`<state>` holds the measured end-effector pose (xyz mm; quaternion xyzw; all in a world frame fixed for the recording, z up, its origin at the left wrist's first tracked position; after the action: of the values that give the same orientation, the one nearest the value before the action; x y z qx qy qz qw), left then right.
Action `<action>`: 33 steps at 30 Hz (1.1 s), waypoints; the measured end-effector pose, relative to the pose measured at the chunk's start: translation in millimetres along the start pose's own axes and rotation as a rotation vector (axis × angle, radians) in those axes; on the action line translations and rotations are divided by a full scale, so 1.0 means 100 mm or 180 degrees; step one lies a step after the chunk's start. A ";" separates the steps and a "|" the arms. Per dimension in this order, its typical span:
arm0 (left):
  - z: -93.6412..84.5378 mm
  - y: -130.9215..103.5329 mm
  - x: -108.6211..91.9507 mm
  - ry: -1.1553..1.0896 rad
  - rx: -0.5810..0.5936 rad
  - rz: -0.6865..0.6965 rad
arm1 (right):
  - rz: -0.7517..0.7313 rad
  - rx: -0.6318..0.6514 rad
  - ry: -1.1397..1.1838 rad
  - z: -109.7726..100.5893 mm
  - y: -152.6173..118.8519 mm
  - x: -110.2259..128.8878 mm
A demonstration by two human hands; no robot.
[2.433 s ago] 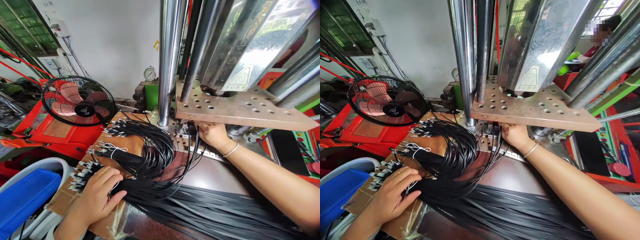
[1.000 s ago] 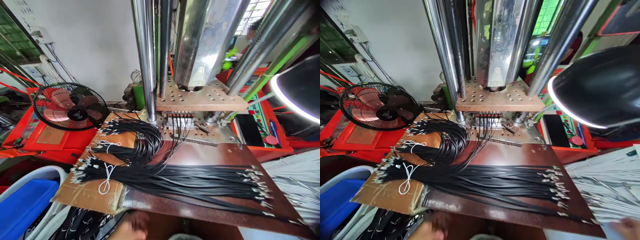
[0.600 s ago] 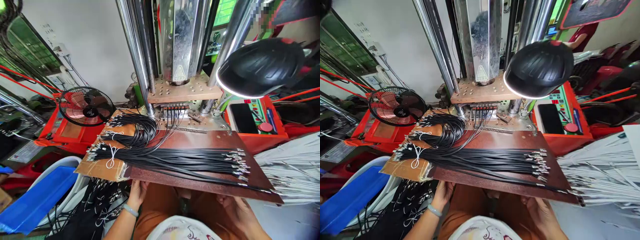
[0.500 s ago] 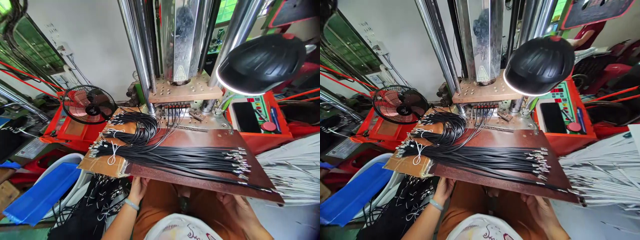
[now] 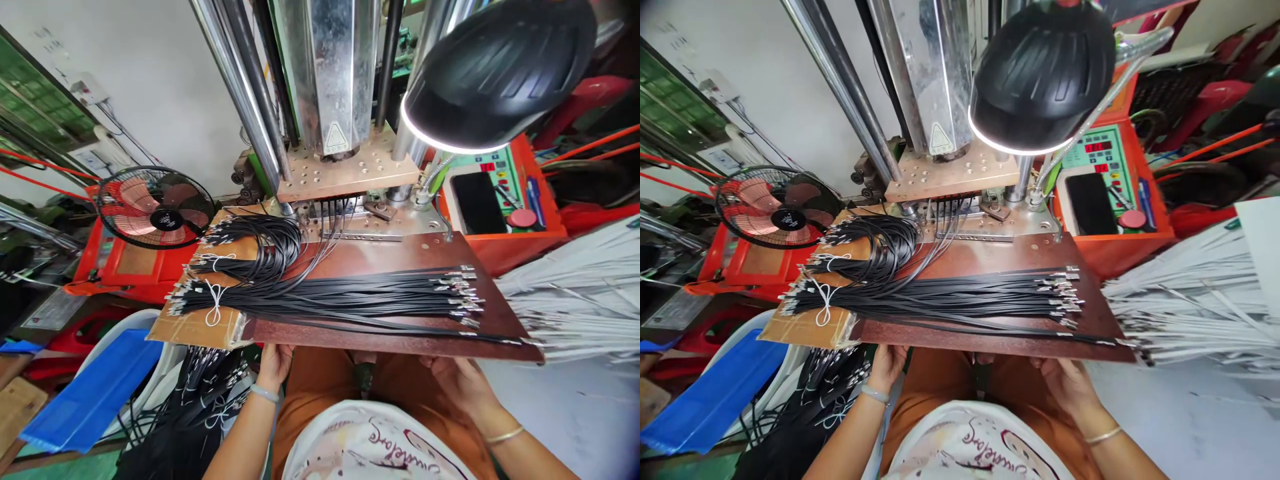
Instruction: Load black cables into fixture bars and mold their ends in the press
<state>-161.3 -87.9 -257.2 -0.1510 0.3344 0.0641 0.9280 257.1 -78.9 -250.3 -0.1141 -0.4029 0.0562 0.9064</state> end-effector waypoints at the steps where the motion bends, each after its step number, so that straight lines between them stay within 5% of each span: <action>1: 0.00 0.00 0.00 0.0017 -0.0033 0.0006 | -0.0020 0.0000 -0.0027 0.01 0.00 0.01; 9: 0.02 0.03 -0.01 0.0114 -0.0146 0.0025 | -0.0147 -0.0003 -0.0377 0.07 0.04 0.09; 12: 0.16 -0.06 0.01 0.0506 0.0142 -0.0165 | -0.0119 -0.0033 -0.1184 0.17 -0.14 0.11; 14: 0.44 -0.22 0.04 0.1408 0.0840 -0.0481 | -0.0113 0.0409 -0.2325 0.47 -0.34 0.23; 17: 1.18 -0.70 0.03 0.3539 0.2798 -0.0484 | -0.0691 0.1898 -0.3901 1.26 -0.62 0.60; 18: 1.46 -0.88 -0.01 0.4116 0.3520 -0.0200 | -0.1145 0.2071 -0.4225 1.47 -0.64 0.86; 20: 2.03 -1.11 -0.20 0.4687 0.4502 0.0688 | -0.1768 0.1616 -0.4944 1.70 -0.38 1.44; 23: 2.78 -0.88 -0.42 0.5174 0.4473 0.1698 | -0.2229 0.1308 -0.5843 1.97 0.36 1.91; 26: 3.21 -0.49 -0.24 0.5576 0.4471 0.1707 | -0.2150 0.1520 -0.6477 2.17 1.12 1.83; 29: 3.30 -0.25 0.13 0.6103 0.4738 0.1399 | -0.1955 0.1977 -0.6883 2.29 1.55 1.56; 33: 3.21 0.06 0.27 0.7259 0.3997 0.1117 | -0.2028 0.2571 -0.6902 2.27 1.52 1.52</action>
<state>51.0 22.1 -41.8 0.3800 0.9134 -0.1451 0.0170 188.9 134.3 -32.0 0.3899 -0.9198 0.0185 0.0388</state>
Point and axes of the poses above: each hand's wrist, its own y-axis towards the middle knuckle, its own z-axis out of the palm, x = y × z, the point moved 10 cm from there along y, towards the middle knuckle, and after that the axes turned 10 degrees about x, right-handed, at the moved point
